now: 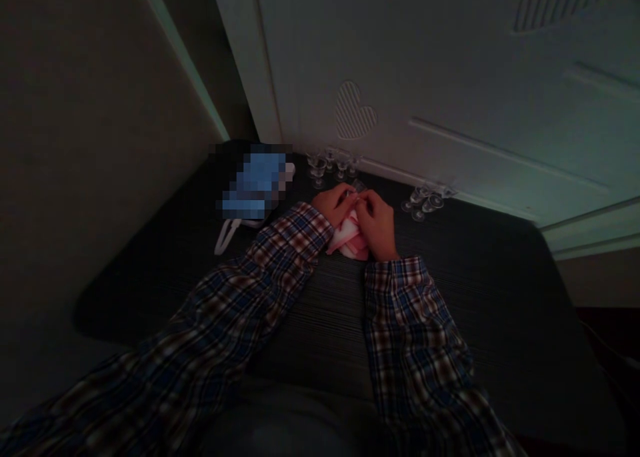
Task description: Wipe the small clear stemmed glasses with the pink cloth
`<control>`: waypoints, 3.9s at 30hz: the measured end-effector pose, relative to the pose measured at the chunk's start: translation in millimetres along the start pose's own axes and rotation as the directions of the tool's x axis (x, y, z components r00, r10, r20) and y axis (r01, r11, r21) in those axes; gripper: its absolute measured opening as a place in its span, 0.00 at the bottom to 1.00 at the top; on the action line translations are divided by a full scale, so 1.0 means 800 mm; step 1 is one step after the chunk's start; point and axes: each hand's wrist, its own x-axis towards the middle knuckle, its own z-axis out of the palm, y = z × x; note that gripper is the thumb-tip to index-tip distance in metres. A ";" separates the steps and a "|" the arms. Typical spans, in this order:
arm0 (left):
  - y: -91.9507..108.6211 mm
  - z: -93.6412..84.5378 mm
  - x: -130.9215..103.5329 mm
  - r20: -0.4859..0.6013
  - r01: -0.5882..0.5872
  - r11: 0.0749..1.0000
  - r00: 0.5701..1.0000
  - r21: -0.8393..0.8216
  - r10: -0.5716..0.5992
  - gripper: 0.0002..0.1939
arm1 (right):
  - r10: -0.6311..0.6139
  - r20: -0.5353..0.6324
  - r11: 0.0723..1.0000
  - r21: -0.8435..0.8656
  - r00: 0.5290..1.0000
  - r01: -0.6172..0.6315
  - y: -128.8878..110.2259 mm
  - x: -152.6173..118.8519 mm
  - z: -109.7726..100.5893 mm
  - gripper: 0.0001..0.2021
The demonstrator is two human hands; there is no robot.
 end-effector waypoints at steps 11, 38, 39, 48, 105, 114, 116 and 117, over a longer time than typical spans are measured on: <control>0.000 0.002 0.001 0.000 0.016 1.000 1.000 0.001 -0.016 0.17 | -0.016 -0.003 1.000 -0.011 1.000 0.016 0.001 0.001 0.000 0.09; -0.004 0.006 0.003 -0.031 0.044 0.999 0.999 0.004 -0.044 0.16 | -0.015 0.007 1.000 -0.010 1.000 0.015 0.005 0.002 0.001 0.09; -0.005 0.006 0.003 -0.027 0.043 0.999 0.999 0.003 -0.043 0.16 | -0.019 0.005 1.000 -0.010 1.000 0.019 0.006 0.002 0.002 0.09; -0.005 0.007 0.005 -0.032 0.040 0.999 0.999 -0.002 -0.040 0.16 | -0.037 0.015 0.999 -0.030 0.999 0.038 0.010 0.005 0.003 0.10; -0.010 0.008 0.006 -0.073 0.001 0.997 0.997 0.081 0.004 0.19 | -0.023 0.044 0.998 -0.063 0.999 0.026 0.017 0.009 0.006 0.09; -0.013 0.008 0.008 -0.041 0.005 0.996 0.999 0.087 -0.002 0.20 | -0.021 0.059 0.999 -0.030 0.998 0.023 0.017 0.008 0.004 0.11; -0.013 0.009 0.008 -0.031 0.008 0.997 0.999 0.082 -0.005 0.20 | -0.022 0.062 1.000 -0.013 0.998 0.022 0.016 0.007 0.003 0.11; -0.013 0.009 0.008 -0.029 0.016 0.997 0.999 0.078 -0.014 0.20 | -0.019 0.065 1.000 -0.010 0.998 0.019 0.015 0.007 0.003 0.12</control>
